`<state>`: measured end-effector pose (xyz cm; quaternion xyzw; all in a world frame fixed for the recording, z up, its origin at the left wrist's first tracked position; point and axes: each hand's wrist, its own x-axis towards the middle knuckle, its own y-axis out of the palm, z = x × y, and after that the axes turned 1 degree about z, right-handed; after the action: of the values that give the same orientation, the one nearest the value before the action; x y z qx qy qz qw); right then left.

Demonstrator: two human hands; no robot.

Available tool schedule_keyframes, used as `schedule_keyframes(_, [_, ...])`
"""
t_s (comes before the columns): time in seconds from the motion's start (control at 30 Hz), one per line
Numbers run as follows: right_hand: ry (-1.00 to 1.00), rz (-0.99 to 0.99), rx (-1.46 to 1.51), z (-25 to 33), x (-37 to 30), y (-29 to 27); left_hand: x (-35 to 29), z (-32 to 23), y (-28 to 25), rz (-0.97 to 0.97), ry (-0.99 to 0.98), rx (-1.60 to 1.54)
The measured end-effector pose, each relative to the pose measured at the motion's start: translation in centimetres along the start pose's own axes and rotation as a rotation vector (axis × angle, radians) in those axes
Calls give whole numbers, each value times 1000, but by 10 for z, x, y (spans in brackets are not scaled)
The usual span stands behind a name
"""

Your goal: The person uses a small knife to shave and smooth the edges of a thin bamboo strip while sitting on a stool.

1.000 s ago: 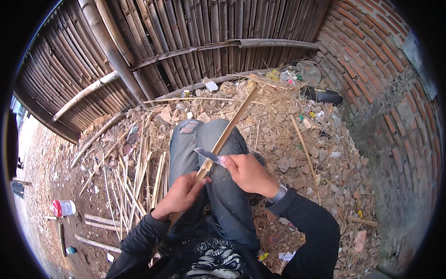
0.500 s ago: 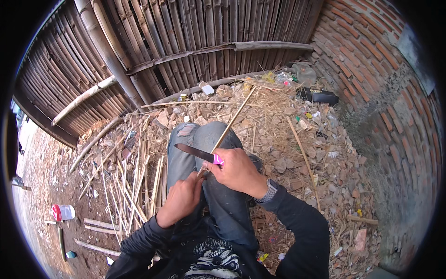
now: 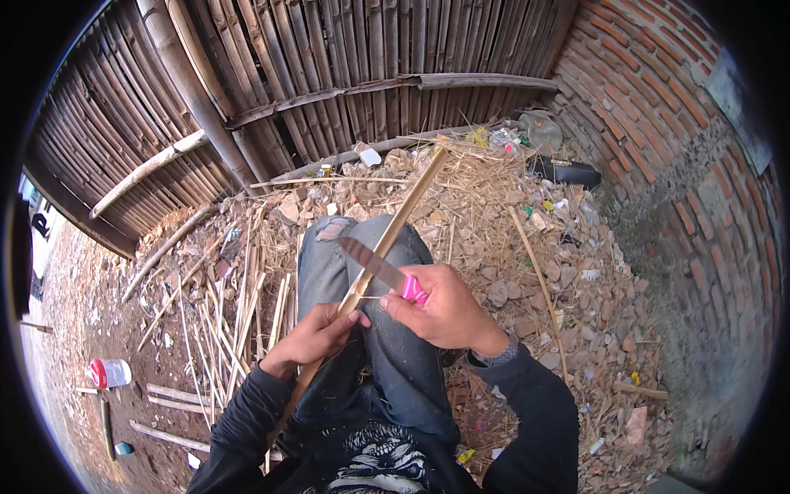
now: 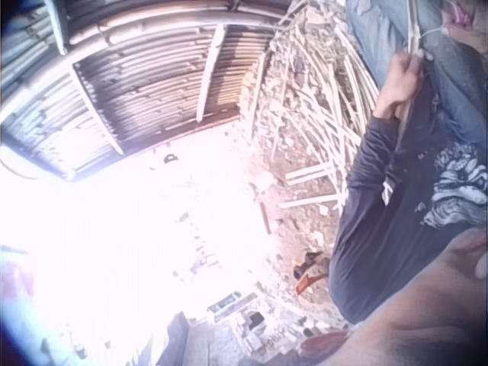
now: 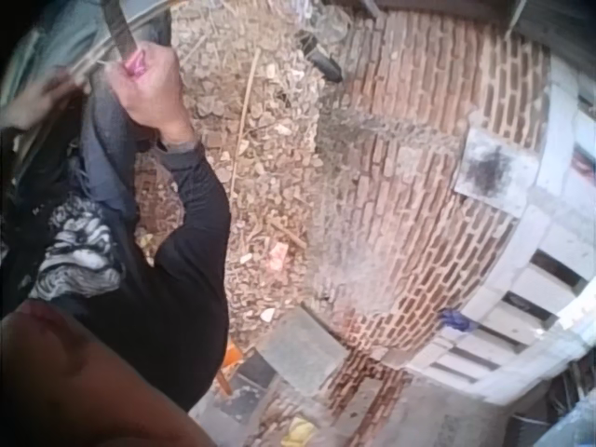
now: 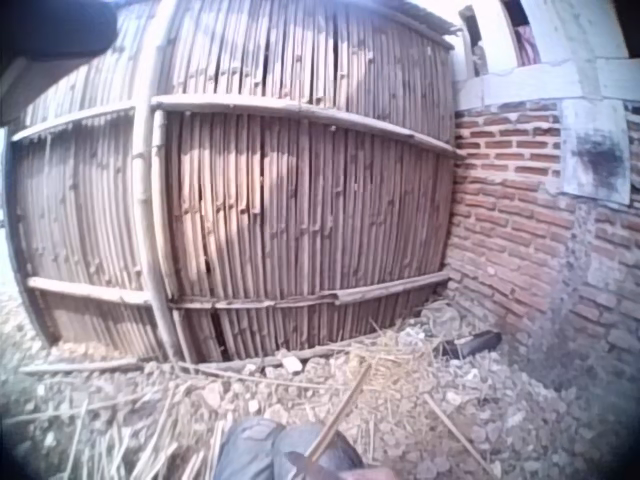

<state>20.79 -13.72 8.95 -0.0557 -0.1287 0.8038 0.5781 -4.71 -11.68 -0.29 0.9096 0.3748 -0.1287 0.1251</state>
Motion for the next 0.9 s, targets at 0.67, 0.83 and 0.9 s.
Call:
schedule_keyframes(0.67, [72, -126, -710, -46, -13, 11, -9, 11, 24, -83, 40, 123])
schedule_keyframes(0.83, [-3, -94, -762, -63, -5, 5, -18, 2, 37, -249, 135, 396])
schedule_keyframes(0.9, [-12, -81, -784, -64, 0, 3, -21, 1, 37, -288, 110, 445])
